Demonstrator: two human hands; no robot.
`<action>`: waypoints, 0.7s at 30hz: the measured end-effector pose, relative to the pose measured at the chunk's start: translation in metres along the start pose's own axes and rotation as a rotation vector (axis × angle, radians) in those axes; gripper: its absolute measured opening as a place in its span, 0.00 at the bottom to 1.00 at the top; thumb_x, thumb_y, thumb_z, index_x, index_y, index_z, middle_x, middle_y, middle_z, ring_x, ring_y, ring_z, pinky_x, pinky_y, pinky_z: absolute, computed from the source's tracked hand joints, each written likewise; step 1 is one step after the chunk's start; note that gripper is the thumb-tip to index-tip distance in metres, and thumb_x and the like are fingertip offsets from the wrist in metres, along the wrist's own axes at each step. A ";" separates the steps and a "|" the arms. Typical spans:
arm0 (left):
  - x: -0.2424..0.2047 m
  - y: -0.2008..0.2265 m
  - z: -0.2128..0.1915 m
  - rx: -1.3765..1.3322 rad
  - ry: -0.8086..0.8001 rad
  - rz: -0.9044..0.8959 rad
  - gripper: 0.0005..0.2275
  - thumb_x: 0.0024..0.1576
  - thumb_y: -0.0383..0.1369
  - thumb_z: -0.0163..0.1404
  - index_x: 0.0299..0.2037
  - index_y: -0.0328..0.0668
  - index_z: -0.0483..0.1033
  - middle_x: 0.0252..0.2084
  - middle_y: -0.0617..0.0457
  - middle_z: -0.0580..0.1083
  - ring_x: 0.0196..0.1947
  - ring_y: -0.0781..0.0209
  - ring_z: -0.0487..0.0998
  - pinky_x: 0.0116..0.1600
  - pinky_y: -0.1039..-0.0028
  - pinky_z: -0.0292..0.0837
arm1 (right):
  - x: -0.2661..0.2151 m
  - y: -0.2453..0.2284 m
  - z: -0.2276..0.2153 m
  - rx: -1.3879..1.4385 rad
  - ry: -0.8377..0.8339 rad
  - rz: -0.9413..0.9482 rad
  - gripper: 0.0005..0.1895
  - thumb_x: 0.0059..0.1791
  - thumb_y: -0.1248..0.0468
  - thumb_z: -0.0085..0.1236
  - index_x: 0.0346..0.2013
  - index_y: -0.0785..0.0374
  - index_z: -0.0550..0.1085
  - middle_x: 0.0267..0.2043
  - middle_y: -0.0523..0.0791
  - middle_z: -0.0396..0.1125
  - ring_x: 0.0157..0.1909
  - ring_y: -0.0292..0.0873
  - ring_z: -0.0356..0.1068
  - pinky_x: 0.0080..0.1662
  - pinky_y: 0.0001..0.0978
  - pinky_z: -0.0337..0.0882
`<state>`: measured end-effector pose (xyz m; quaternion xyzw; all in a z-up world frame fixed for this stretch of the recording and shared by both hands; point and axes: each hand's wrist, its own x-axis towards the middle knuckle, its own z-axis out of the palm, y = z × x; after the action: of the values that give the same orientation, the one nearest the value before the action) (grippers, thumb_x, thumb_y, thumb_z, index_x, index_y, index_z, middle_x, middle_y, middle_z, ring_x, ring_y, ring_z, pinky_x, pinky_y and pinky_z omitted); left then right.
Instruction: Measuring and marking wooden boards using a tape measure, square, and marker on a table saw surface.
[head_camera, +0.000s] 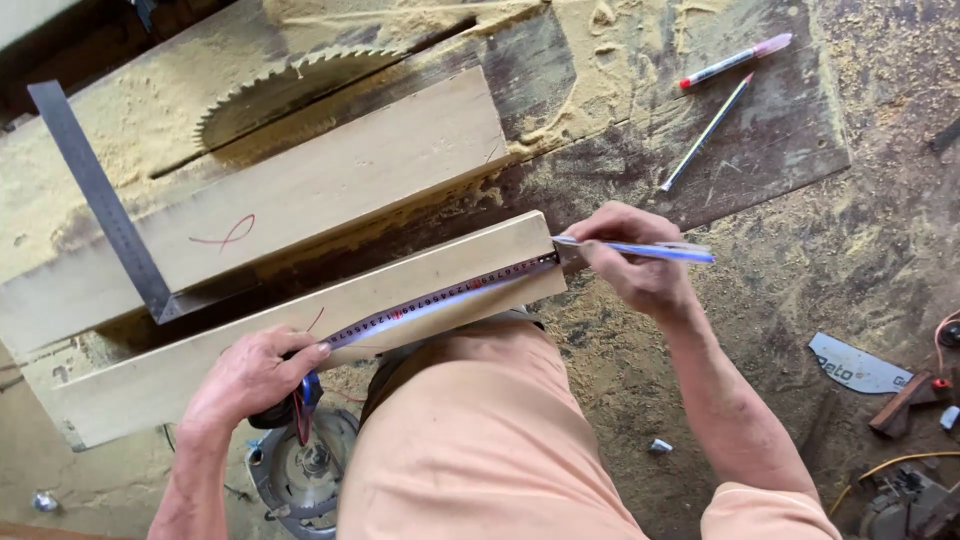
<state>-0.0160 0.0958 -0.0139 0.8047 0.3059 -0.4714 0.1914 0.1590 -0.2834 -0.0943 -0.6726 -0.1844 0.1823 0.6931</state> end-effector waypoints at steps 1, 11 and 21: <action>0.000 0.000 0.000 0.028 -0.008 0.002 0.17 0.56 0.54 0.46 0.41 0.64 0.87 0.55 0.61 0.81 0.63 0.49 0.75 0.69 0.55 0.68 | -0.001 -0.002 0.000 0.041 -0.028 -0.012 0.06 0.46 0.73 0.58 0.36 0.66 0.80 0.32 0.52 0.74 0.28 0.36 0.65 0.32 0.26 0.66; 0.007 -0.003 0.003 0.136 -0.003 -0.035 0.18 0.57 0.59 0.43 0.40 0.71 0.86 0.54 0.67 0.80 0.63 0.54 0.75 0.70 0.60 0.67 | -0.004 0.011 -0.006 -0.023 0.039 0.281 0.04 0.45 0.75 0.61 0.35 0.68 0.78 0.38 0.54 0.76 0.39 0.37 0.70 0.39 0.27 0.74; 0.005 0.000 0.001 0.121 0.009 -0.038 0.18 0.57 0.57 0.44 0.43 0.68 0.86 0.55 0.64 0.80 0.63 0.51 0.75 0.70 0.58 0.67 | 0.004 0.009 0.002 -0.130 0.020 0.287 0.07 0.42 0.75 0.61 0.33 0.65 0.81 0.34 0.53 0.75 0.35 0.37 0.69 0.36 0.26 0.74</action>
<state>-0.0148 0.0964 -0.0185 0.8111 0.2931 -0.4887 0.1321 0.1613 -0.2794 -0.1036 -0.7373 -0.0910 0.2605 0.6167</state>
